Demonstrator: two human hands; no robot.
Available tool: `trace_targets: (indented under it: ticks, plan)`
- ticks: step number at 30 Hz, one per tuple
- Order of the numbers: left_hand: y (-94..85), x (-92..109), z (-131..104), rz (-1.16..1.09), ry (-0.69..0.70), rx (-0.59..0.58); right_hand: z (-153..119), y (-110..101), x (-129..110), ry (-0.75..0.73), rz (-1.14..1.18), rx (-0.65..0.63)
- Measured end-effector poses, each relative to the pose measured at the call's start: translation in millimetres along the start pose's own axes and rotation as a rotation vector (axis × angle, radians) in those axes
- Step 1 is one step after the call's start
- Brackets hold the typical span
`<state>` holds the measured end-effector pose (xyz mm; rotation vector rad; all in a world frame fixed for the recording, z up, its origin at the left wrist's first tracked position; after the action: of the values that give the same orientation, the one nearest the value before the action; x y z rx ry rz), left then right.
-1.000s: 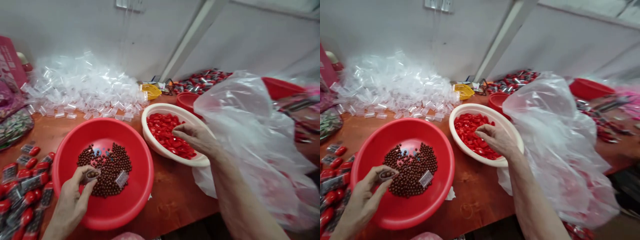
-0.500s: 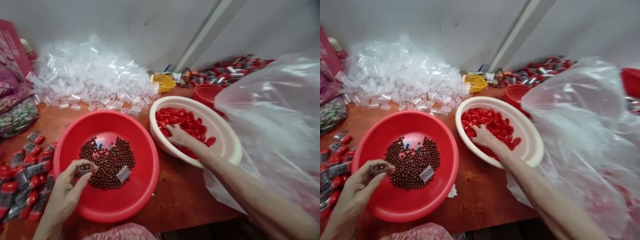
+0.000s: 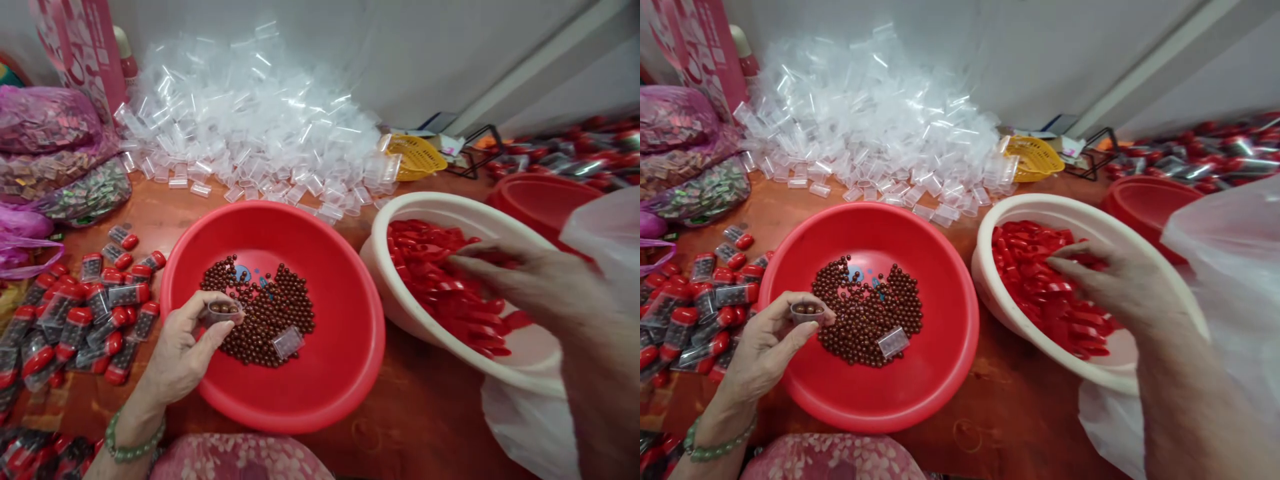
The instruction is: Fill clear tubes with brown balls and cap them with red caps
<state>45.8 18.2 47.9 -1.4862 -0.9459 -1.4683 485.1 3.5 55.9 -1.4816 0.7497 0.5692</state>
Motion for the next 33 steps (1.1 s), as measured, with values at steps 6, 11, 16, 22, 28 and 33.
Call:
trace_targets:
  ticks: [6, 11, 16, 22, 28, 33]
  plan:
    - [2.1, 0, 0, -0.025, 0.020, 0.011, 10, 66, -114, -0.099, -0.127, 0.158]
    - [2.6, -1, 0, -0.040, 0.042, 0.021, 63, 171, -133, -0.202, -0.261, -0.333]
    - [2.7, -3, -1, -0.028, 0.093, 0.013, 88, 200, -111, -0.202, -0.326, -0.369]
    - [1.0, -5, -4, -0.047, 0.091, 0.000, 80, 178, -115, -0.168, -0.253, -0.205]
    - [3.6, -3, 0, -0.120, 0.097, 0.067, 35, 161, -146, -0.132, -0.040, -0.235]
    - [12.2, -1, 1, -0.189, 0.093, 0.094, 7, 166, -171, -0.218, 0.074, -0.346]
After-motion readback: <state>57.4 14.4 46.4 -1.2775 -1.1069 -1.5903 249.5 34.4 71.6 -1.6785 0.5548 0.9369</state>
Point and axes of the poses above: each hand's wrist, its own z-axis towards the middle knuckle, its own y-axis out of the palm, x = y × z, the point moved 2 cm from there along z, towards the middle knuckle, and after that the axes turned 9 degrees about y, right-handed, at the moved point
